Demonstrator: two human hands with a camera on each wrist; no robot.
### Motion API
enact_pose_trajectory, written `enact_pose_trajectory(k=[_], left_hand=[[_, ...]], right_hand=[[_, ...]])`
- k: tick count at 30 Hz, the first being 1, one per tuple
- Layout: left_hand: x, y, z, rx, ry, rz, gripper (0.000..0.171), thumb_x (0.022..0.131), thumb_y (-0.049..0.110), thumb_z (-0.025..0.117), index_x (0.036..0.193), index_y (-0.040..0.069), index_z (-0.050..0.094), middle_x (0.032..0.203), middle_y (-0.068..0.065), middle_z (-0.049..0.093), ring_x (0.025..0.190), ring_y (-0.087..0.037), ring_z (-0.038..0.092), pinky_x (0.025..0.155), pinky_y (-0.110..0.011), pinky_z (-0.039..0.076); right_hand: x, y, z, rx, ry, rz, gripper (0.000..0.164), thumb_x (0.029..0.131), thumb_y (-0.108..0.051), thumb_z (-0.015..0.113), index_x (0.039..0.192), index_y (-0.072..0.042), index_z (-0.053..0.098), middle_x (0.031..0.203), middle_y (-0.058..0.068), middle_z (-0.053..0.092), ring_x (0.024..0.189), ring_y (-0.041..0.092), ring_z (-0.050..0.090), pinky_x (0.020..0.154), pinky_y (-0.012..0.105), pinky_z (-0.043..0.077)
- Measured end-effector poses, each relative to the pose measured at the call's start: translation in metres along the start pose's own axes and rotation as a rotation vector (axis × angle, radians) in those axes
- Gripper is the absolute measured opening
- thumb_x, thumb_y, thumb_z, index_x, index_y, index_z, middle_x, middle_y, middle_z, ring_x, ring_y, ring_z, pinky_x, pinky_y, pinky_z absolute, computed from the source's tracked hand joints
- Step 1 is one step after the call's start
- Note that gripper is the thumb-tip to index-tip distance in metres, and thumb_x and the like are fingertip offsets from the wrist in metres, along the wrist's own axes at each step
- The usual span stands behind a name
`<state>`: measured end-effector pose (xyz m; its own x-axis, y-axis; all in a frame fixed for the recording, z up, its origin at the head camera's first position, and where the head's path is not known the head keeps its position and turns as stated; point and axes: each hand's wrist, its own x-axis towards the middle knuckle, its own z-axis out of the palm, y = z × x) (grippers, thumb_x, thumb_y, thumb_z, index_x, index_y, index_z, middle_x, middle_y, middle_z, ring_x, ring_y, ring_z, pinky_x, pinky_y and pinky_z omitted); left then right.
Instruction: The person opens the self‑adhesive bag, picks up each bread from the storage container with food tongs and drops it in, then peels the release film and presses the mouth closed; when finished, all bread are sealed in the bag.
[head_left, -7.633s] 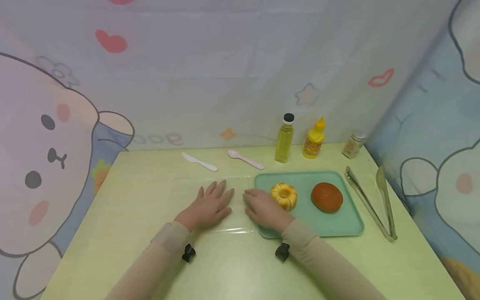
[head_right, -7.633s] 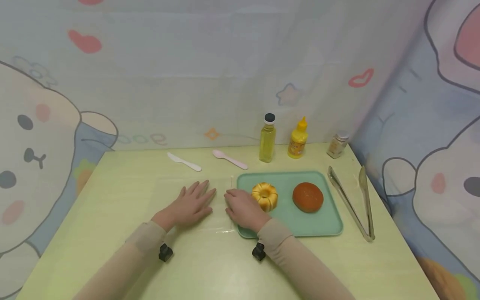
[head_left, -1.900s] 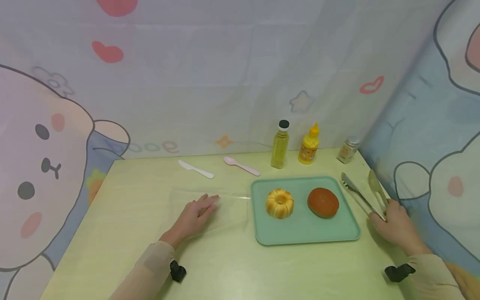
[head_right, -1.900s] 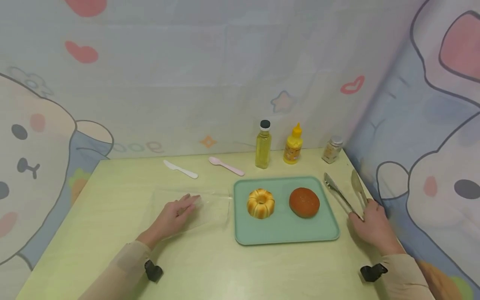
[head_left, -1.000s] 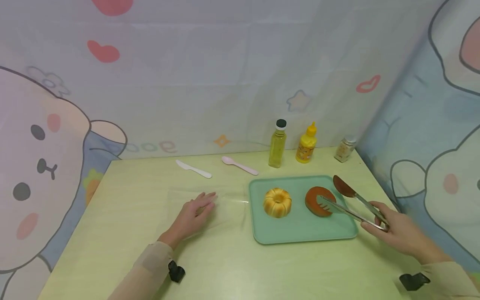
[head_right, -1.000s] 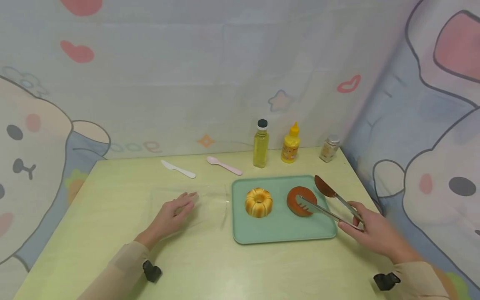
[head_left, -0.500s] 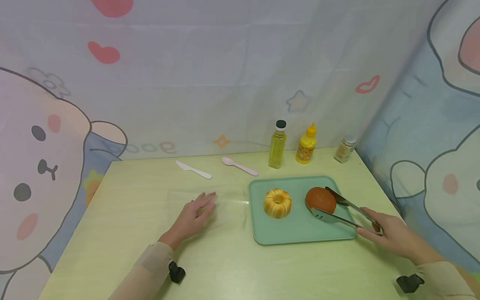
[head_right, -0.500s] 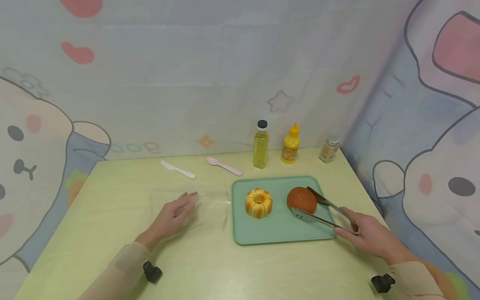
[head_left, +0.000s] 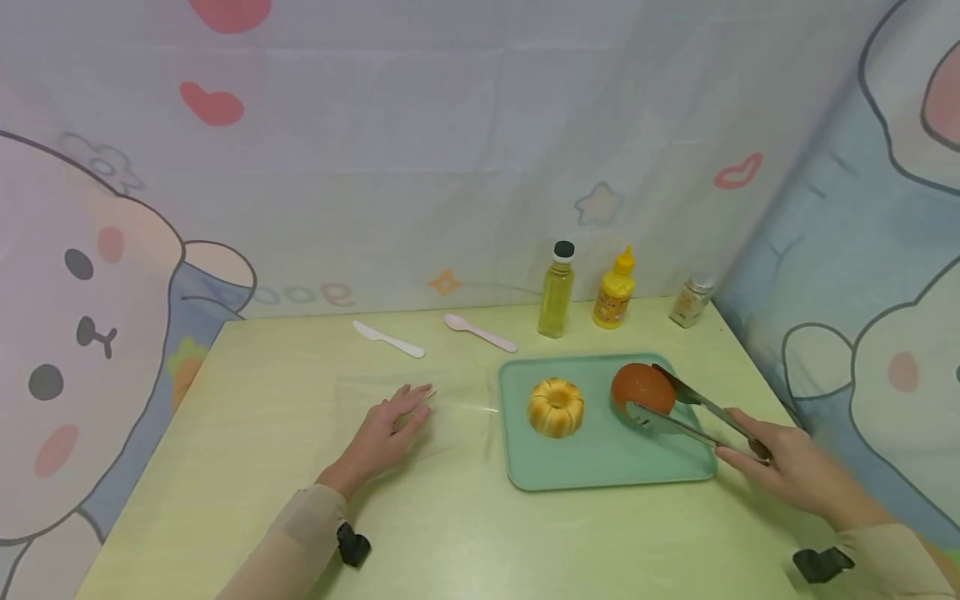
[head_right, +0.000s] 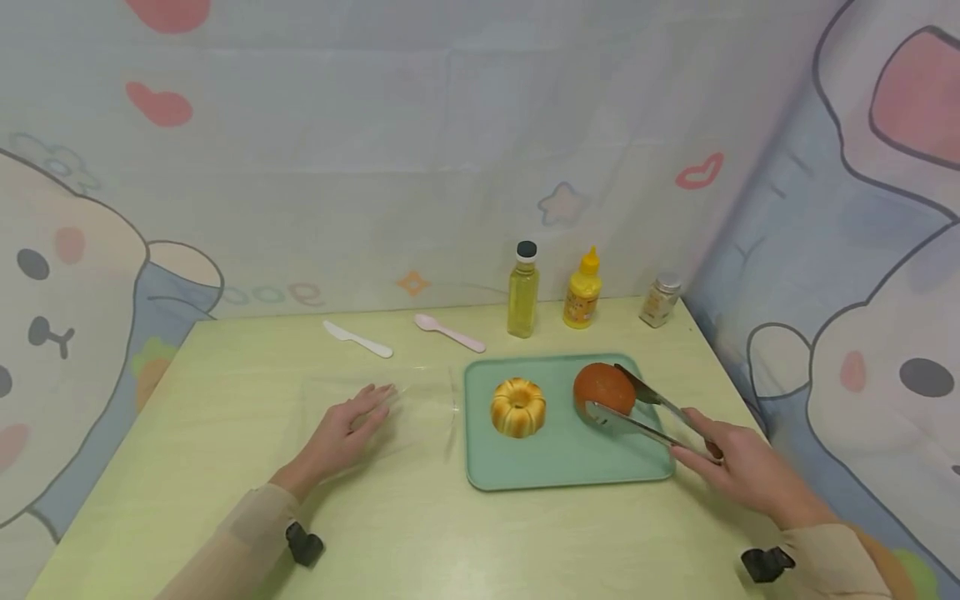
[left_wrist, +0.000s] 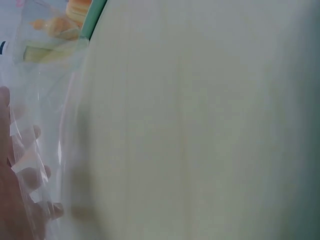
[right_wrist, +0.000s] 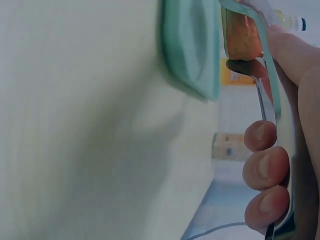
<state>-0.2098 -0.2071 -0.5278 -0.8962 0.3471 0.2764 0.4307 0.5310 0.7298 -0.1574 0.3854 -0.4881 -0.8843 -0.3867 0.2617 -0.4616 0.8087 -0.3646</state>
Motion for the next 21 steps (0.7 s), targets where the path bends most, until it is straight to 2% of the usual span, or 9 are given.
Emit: enact_pose_trajectory(k=[4,14,21], left_hand=[[-0.001,-0.001,0.001,0.002,0.006,0.003,0.042,0.11,0.023,0.057,0.149,0.005,0.06,0.154,-0.011,0.056,0.151,-0.049,0.034,0.114,-0.082,0.018],[-0.002,-0.004,0.002,0.001,-0.003,-0.006,0.045,0.112,0.027,0.055,0.152,0.007,0.056,0.158,-0.009,0.052,0.154,-0.048,0.031,0.116,-0.081,0.018],[-0.001,0.001,0.001,0.014,0.001,0.018,0.045,0.111,0.026,0.055,0.151,0.005,0.057,0.158,-0.009,0.052,0.153,-0.049,0.031,0.115,-0.081,0.019]], right_hand=[[0.013,-0.01,-0.006,-0.015,0.027,-0.044,0.062,0.095,-0.023,0.081,0.145,0.005,0.059,0.064,-0.017,0.029,0.055,-0.005,0.017,0.051,0.019,0.025],[0.052,-0.041,-0.007,-0.024,0.01,-0.146,0.054,0.096,-0.026,0.08,0.142,-0.004,0.062,0.069,-0.016,0.034,0.058,-0.005,0.024,0.054,0.02,0.029],[0.083,-0.069,0.001,-0.002,-0.024,-0.21,0.036,0.098,-0.031,0.078,0.129,-0.02,0.063,0.069,-0.015,0.036,0.058,-0.003,0.029,0.054,0.02,0.031]])
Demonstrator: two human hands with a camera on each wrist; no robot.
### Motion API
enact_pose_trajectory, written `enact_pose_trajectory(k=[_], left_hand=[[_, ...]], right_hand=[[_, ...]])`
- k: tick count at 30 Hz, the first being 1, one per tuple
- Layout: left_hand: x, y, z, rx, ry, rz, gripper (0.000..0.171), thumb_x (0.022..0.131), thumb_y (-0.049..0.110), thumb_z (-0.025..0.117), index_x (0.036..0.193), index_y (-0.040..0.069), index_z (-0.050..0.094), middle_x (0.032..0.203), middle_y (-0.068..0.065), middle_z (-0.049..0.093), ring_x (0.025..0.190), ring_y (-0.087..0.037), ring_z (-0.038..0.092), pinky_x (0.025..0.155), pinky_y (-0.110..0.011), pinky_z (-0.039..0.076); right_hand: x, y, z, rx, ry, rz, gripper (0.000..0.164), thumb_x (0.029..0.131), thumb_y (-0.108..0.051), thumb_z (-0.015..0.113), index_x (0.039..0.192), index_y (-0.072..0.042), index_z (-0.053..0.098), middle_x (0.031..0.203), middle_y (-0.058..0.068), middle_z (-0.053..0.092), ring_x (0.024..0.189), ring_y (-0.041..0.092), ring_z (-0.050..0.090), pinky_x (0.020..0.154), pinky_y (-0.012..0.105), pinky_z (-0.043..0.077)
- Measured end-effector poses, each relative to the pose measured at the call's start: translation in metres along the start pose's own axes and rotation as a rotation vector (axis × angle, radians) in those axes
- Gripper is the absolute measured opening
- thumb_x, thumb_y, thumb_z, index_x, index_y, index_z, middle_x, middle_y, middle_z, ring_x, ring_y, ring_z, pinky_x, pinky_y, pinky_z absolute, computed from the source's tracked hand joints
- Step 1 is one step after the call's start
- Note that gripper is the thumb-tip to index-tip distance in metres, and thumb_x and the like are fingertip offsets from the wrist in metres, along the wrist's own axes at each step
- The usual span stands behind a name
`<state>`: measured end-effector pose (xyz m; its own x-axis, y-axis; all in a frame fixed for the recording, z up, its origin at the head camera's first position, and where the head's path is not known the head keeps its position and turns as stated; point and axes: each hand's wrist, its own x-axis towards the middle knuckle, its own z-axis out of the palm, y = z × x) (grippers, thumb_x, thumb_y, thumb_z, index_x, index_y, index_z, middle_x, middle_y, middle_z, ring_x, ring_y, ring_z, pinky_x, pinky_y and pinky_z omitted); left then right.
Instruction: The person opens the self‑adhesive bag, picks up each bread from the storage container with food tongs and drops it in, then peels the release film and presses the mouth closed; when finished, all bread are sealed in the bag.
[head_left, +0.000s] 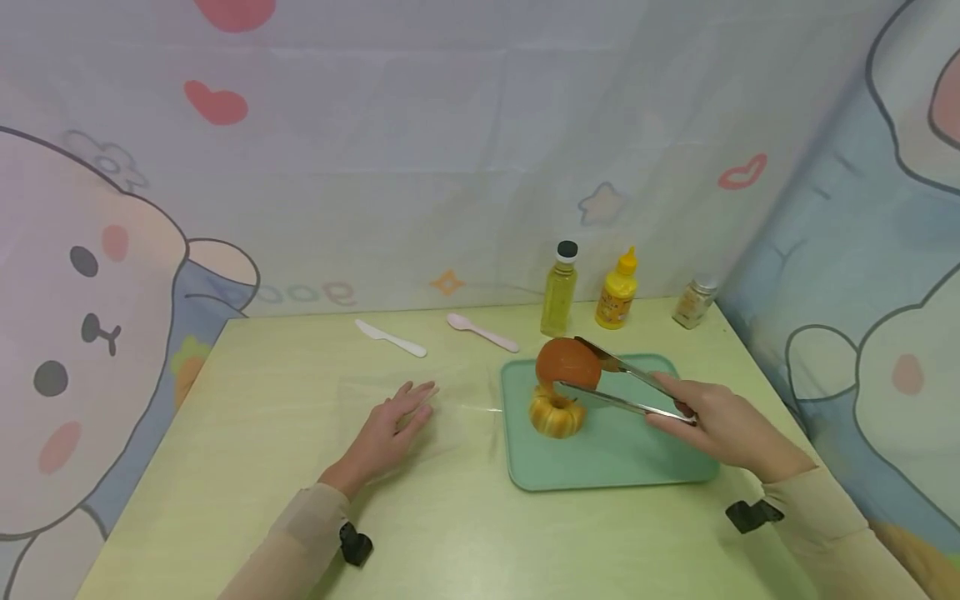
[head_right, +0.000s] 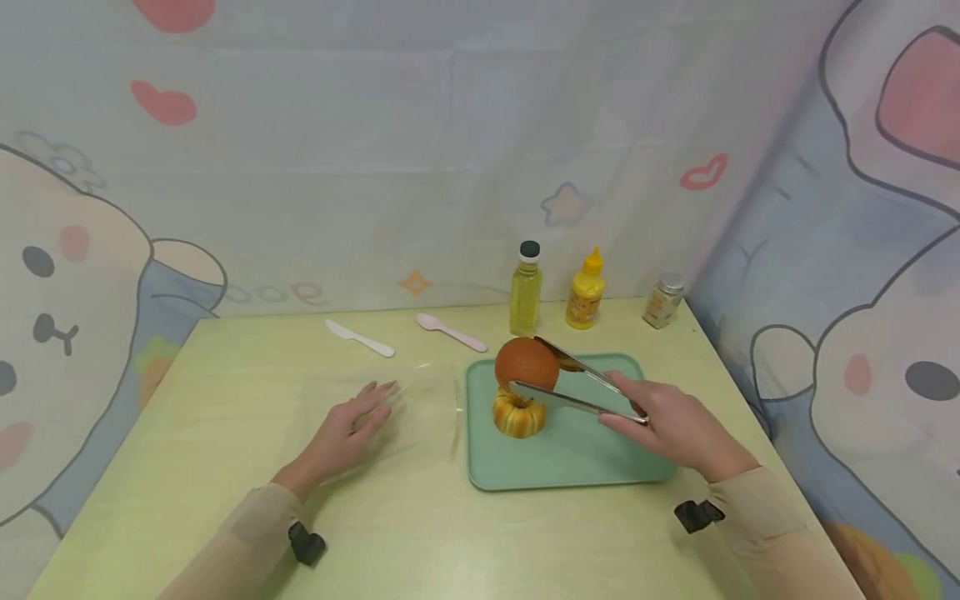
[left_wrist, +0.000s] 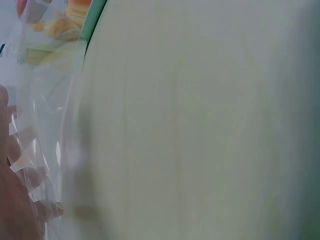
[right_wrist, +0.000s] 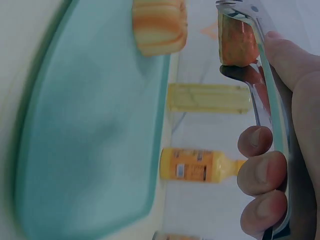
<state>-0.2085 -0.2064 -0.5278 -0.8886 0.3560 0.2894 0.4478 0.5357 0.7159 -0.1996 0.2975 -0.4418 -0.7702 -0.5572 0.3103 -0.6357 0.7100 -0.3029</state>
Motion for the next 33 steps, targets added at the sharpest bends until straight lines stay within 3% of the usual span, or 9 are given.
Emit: enact_pose_trajectory(k=[10,17,26,33], left_hand=[[0.001,0.004,-0.001,0.037,0.002,0.015,0.044,0.111,0.024,0.056,0.151,0.006,0.058,0.157,-0.01,0.054,0.152,-0.048,0.034,0.116,-0.08,0.021],[0.003,0.002,0.001,0.06,0.016,0.036,0.043,0.111,0.024,0.055,0.149,0.005,0.059,0.156,-0.011,0.054,0.15,-0.05,0.037,0.116,-0.08,0.02],[0.002,0.002,0.002,0.077,0.011,0.038,0.042,0.111,0.025,0.054,0.151,0.01,0.059,0.158,-0.01,0.052,0.151,-0.049,0.036,0.116,-0.079,0.023],[0.003,0.004,0.003,0.108,-0.009,0.053,0.042,0.112,0.027,0.053,0.152,0.016,0.058,0.159,-0.011,0.051,0.151,-0.05,0.036,0.115,-0.08,0.022]], right_hand=[[0.042,-0.025,0.019,-0.023,-0.106,-0.06,0.057,0.099,-0.044,0.074,0.143,-0.009,0.063,0.071,-0.014,0.039,0.061,0.001,0.032,0.055,0.021,0.033],[0.063,-0.038,0.034,-0.022,-0.146,-0.146,0.053,0.099,-0.042,0.073,0.142,-0.012,0.064,0.069,-0.016,0.04,0.061,0.0,0.035,0.055,0.021,0.035],[0.081,-0.045,0.04,0.046,-0.298,-0.137,0.059,0.105,-0.048,0.064,0.149,-0.01,0.059,0.077,-0.016,0.058,0.061,-0.002,0.045,0.057,0.023,0.043],[0.095,-0.05,0.046,0.081,-0.402,-0.124,0.059,0.106,-0.047,0.061,0.151,-0.008,0.057,0.072,-0.014,0.058,0.06,-0.001,0.048,0.058,0.024,0.044]])
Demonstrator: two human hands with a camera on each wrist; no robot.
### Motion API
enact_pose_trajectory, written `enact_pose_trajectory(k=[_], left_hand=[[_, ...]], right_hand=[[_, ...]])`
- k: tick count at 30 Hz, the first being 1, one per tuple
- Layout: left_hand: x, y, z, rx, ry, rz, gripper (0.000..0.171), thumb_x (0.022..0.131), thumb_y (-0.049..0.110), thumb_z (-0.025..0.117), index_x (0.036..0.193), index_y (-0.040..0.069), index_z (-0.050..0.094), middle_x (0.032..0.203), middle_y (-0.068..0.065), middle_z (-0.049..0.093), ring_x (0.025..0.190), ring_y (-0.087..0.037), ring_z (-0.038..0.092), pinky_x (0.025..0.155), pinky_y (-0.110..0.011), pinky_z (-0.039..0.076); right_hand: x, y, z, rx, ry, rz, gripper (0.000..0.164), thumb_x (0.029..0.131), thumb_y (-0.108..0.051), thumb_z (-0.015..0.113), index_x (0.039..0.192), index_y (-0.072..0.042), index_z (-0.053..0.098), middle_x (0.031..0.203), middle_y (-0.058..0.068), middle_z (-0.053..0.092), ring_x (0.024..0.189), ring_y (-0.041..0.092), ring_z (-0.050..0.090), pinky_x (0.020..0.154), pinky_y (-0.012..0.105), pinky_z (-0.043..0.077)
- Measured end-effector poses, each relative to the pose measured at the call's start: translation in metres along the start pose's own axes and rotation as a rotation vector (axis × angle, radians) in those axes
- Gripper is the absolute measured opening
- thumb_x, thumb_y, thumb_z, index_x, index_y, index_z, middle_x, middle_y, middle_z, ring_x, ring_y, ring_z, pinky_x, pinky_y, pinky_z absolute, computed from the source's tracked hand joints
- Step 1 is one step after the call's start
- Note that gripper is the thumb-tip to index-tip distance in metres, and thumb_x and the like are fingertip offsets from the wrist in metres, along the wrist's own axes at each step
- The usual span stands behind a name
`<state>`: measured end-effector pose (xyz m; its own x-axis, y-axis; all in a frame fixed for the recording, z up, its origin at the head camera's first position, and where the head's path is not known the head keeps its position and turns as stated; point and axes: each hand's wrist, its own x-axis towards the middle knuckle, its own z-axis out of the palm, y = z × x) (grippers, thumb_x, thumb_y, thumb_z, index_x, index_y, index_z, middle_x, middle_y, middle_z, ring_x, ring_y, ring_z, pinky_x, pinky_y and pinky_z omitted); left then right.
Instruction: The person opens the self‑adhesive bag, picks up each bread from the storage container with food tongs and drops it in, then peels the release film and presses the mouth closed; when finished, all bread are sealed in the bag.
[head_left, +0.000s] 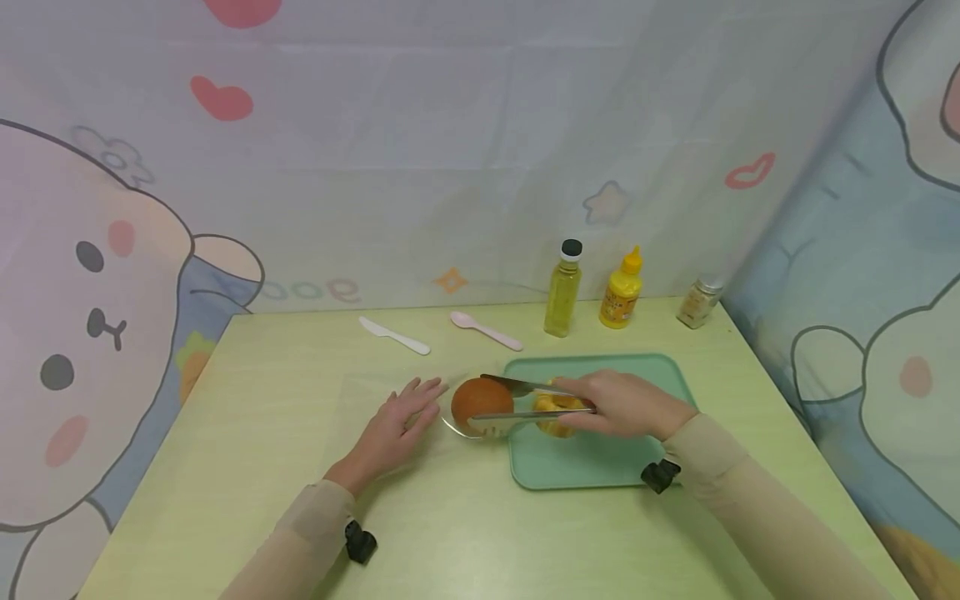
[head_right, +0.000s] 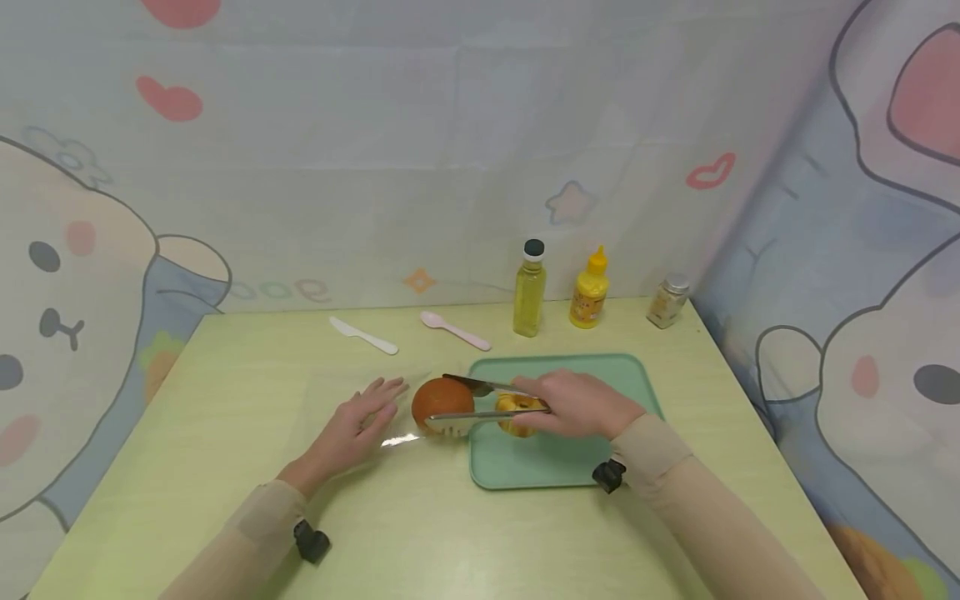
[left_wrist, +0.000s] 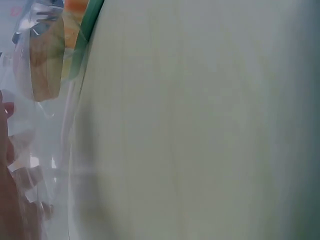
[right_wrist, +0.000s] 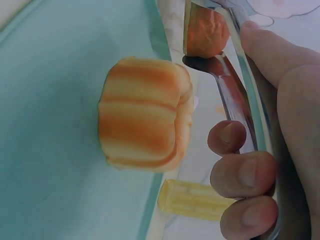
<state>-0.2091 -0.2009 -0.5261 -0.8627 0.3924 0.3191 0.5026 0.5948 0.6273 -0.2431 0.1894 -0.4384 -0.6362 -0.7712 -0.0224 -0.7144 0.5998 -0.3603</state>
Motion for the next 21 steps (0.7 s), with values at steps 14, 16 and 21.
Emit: enact_pose_trajectory(k=[14,16,21], left_hand=[[0.002,0.006,-0.003,0.192,-0.03,0.125,0.05,0.11,0.028,0.055,0.159,0.022,0.049,0.157,-0.013,0.053,0.141,-0.037,0.054,0.104,-0.062,0.052],[0.003,0.007,-0.003,0.232,-0.027,0.149,0.05,0.11,0.028,0.055,0.16,0.023,0.048,0.157,-0.012,0.054,0.138,-0.034,0.058,0.102,-0.058,0.054],[0.003,0.01,-0.003,0.265,-0.046,0.157,0.051,0.11,0.029,0.054,0.16,0.023,0.048,0.157,-0.012,0.053,0.143,-0.036,0.053,0.11,-0.066,0.046]], right_hand=[[0.022,-0.012,0.002,-0.116,0.027,-0.082,0.061,0.104,-0.053,0.062,0.148,-0.011,0.06,0.086,-0.011,0.064,0.069,0.0,0.051,0.067,0.028,0.052],[0.023,-0.012,0.002,-0.145,0.026,-0.085,0.065,0.104,-0.056,0.06,0.15,-0.009,0.058,0.088,-0.011,0.064,0.069,0.0,0.051,0.067,0.029,0.052],[0.029,-0.016,0.0,-0.176,0.016,-0.092,0.067,0.104,-0.057,0.059,0.149,-0.009,0.059,0.08,-0.013,0.057,0.067,0.002,0.049,0.064,0.027,0.049]])
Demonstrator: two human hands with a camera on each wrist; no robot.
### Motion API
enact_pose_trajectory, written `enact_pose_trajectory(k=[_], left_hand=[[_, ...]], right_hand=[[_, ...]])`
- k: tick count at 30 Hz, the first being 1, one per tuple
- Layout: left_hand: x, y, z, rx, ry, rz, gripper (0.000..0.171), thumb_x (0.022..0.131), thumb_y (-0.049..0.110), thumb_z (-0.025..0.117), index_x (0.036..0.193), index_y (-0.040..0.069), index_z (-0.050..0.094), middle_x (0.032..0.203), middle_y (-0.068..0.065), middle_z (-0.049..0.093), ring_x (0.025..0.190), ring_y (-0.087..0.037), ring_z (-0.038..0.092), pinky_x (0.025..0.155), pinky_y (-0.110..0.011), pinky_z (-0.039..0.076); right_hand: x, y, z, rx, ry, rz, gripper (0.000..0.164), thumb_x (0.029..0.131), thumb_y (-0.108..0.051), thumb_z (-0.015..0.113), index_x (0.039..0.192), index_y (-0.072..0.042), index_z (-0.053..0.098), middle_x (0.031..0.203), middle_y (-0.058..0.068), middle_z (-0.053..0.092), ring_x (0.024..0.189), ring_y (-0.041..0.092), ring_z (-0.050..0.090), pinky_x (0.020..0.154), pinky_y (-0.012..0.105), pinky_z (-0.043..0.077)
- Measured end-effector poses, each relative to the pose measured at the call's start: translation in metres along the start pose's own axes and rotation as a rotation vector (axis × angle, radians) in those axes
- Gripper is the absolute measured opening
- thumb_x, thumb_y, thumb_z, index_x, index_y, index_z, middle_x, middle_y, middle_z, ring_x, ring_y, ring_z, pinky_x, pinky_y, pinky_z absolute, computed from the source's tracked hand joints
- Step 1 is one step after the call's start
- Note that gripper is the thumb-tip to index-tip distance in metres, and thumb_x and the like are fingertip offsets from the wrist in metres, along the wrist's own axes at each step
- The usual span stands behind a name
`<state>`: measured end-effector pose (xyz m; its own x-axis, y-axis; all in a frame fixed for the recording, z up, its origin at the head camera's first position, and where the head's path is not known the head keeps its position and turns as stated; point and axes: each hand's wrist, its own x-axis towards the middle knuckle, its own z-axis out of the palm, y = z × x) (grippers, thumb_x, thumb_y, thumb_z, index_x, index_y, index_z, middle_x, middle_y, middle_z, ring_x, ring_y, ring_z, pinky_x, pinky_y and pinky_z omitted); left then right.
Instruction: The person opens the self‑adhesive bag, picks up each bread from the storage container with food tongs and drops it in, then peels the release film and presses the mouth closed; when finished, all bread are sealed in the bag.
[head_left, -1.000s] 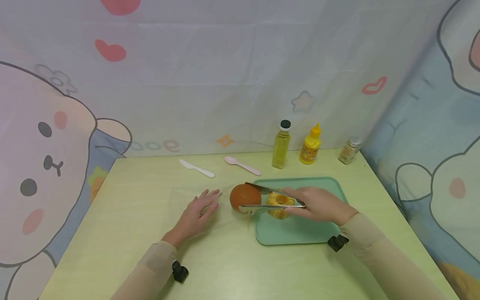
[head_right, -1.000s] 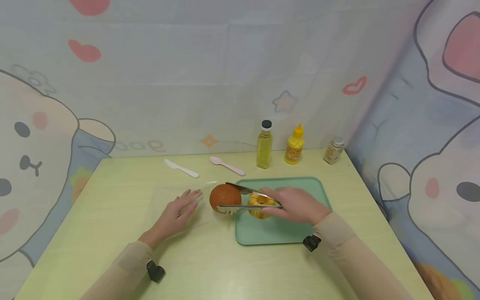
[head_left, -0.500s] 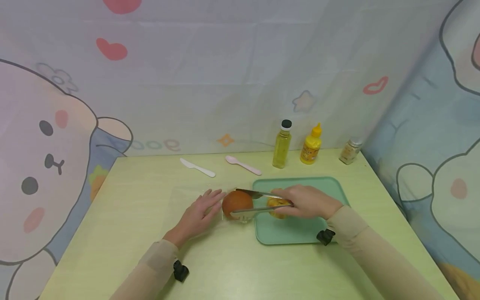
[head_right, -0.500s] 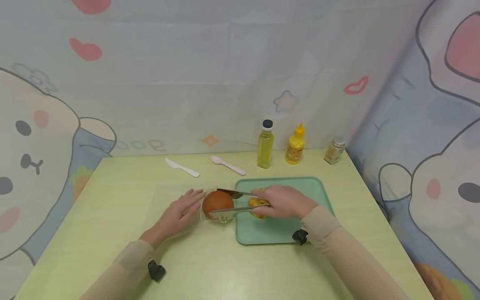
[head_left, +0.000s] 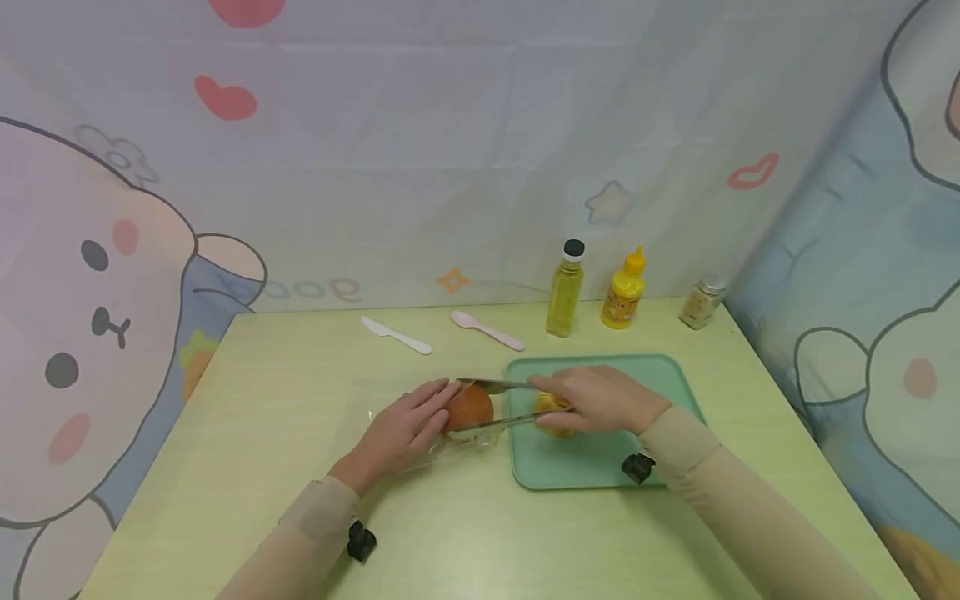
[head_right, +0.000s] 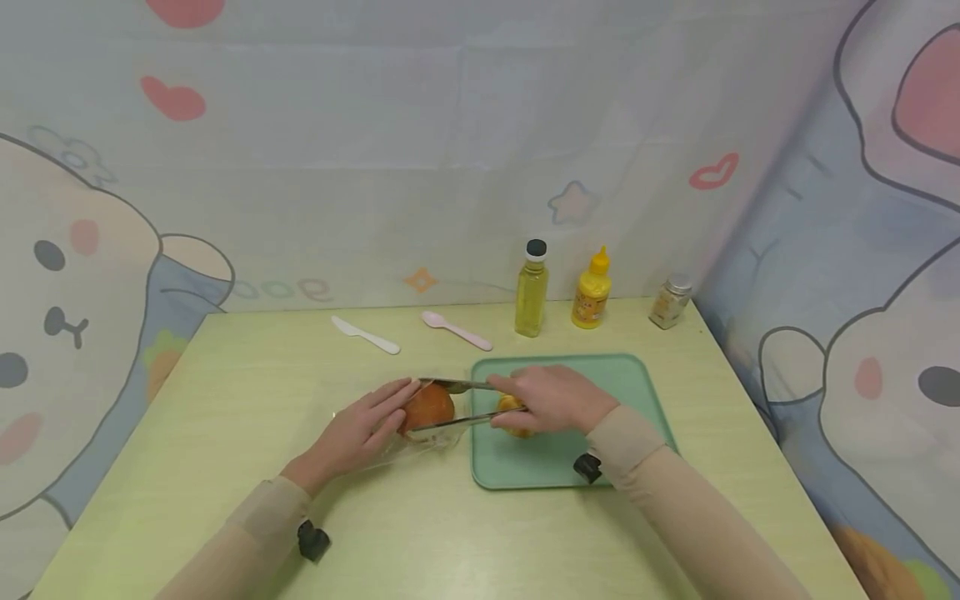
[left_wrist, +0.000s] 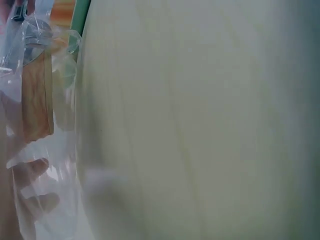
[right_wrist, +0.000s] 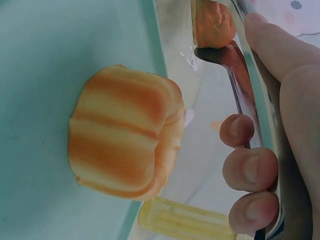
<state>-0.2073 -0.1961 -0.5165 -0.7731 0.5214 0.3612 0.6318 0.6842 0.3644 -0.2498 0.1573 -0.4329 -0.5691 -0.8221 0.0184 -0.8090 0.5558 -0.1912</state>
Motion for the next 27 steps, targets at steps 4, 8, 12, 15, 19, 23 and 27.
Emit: enact_pose_trajectory(k=[4,8,12,15,19,23,27], left_hand=[[0.001,0.0,0.001,0.015,-0.001,-0.007,0.049,0.111,0.028,0.051,0.16,0.022,0.048,0.158,-0.013,0.051,0.146,-0.044,0.046,0.112,-0.077,0.034],[0.002,0.001,-0.001,0.022,0.025,0.013,0.047,0.111,0.026,0.052,0.157,0.021,0.052,0.159,-0.014,0.05,0.148,-0.048,0.043,0.113,-0.078,0.032],[0.002,0.003,-0.004,0.043,0.044,0.046,0.046,0.11,0.024,0.054,0.156,0.02,0.053,0.16,-0.015,0.049,0.147,-0.048,0.042,0.112,-0.075,0.036],[0.001,0.002,-0.005,0.036,0.05,0.055,0.047,0.11,0.025,0.054,0.157,0.02,0.053,0.16,-0.015,0.048,0.147,-0.049,0.043,0.11,-0.075,0.039],[0.0,0.001,-0.007,-0.004,0.046,0.05,0.047,0.11,0.024,0.054,0.157,0.02,0.052,0.161,-0.016,0.046,0.149,-0.046,0.041,0.111,-0.072,0.041],[-0.003,-0.001,-0.01,-0.034,0.027,0.049,0.048,0.111,0.023,0.053,0.159,0.021,0.05,0.164,-0.014,0.042,0.149,-0.038,0.044,0.111,-0.061,0.047],[-0.007,-0.006,-0.013,-0.06,-0.006,0.025,0.05,0.112,0.024,0.05,0.162,0.026,0.044,0.168,-0.008,0.036,0.135,-0.033,0.059,0.102,-0.057,0.054]], right_hand=[[0.006,-0.003,-0.001,-0.014,-0.011,-0.009,0.064,0.103,-0.057,0.06,0.148,-0.011,0.06,0.076,-0.012,0.052,0.065,0.003,0.049,0.061,0.026,0.046],[0.013,-0.005,-0.002,-0.012,-0.01,-0.022,0.061,0.104,-0.056,0.061,0.145,-0.01,0.061,0.074,-0.011,0.051,0.063,0.004,0.048,0.059,0.026,0.045],[0.022,-0.006,-0.001,0.007,-0.019,-0.022,0.055,0.103,-0.054,0.062,0.137,-0.011,0.063,0.069,-0.01,0.047,0.061,0.005,0.046,0.058,0.026,0.044],[0.028,-0.006,-0.002,0.046,-0.053,-0.007,0.048,0.103,-0.054,0.063,0.129,-0.013,0.064,0.063,-0.01,0.042,0.056,0.004,0.043,0.055,0.025,0.041],[0.031,-0.004,-0.005,0.146,-0.1,0.026,0.054,0.104,-0.054,0.061,0.137,-0.011,0.063,0.057,-0.01,0.038,0.049,0.002,0.037,0.05,0.024,0.036],[0.032,0.0,-0.009,0.222,-0.115,0.019,0.046,0.105,-0.051,0.06,0.131,-0.014,0.065,0.058,-0.011,0.031,0.048,0.002,0.027,0.05,0.024,0.028],[0.029,0.006,-0.01,0.271,-0.127,0.016,0.047,0.106,-0.049,0.061,0.135,-0.012,0.066,0.061,-0.011,0.031,0.05,0.001,0.026,0.053,0.025,0.032]])
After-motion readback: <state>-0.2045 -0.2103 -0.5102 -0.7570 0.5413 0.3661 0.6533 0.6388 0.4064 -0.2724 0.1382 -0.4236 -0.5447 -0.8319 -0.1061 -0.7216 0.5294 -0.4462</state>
